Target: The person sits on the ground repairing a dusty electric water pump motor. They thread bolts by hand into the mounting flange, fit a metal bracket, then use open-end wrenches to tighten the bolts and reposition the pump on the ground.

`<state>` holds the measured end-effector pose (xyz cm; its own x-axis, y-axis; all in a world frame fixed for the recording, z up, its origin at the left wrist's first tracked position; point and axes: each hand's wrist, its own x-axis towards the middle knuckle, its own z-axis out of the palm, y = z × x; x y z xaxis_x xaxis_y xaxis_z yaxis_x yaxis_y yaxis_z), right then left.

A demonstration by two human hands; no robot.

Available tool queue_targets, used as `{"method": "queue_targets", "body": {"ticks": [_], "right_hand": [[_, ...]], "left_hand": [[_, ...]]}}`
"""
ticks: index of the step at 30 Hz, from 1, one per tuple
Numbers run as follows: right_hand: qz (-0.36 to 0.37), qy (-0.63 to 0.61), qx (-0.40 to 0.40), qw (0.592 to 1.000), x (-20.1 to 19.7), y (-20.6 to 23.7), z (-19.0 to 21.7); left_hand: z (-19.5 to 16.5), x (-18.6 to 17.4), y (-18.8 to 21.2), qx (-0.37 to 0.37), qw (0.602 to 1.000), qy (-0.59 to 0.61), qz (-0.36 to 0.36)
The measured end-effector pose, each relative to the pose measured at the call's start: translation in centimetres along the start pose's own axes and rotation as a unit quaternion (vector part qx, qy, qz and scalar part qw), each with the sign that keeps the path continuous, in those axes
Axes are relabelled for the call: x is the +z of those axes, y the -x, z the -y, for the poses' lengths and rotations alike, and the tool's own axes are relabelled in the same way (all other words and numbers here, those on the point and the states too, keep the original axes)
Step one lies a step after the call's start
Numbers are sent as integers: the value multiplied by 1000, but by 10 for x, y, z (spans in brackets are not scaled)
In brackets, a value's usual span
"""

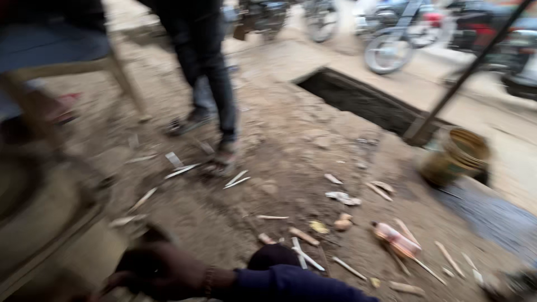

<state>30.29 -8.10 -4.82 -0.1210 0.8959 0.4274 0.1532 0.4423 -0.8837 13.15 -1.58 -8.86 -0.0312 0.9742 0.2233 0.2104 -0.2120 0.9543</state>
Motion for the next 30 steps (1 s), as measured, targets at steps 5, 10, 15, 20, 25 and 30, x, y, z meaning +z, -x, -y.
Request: {"method": "queue_targets", "body": {"ticks": [5,10,15,20,25,30], "right_hand": [[29,-2,-86,996,8,-5,19],[79,-135,182,971,23,-18,32],[58,-200,234,950,28,-25,23],[67,-163,227,958,29,-36,12],[60,-48,109,991,52,-39,13],[-4,-100,202,974,55,-41,18]], "left_hand": [[12,-18,1,-43,999,-18,15],[-5,-62,13,-129,986,-53,97],[-12,-69,15,-64,991,-92,77],[-17,-80,12,132,978,-154,51],[-19,-89,13,2,991,78,112],[-26,-106,17,-77,985,-31,154]]}}
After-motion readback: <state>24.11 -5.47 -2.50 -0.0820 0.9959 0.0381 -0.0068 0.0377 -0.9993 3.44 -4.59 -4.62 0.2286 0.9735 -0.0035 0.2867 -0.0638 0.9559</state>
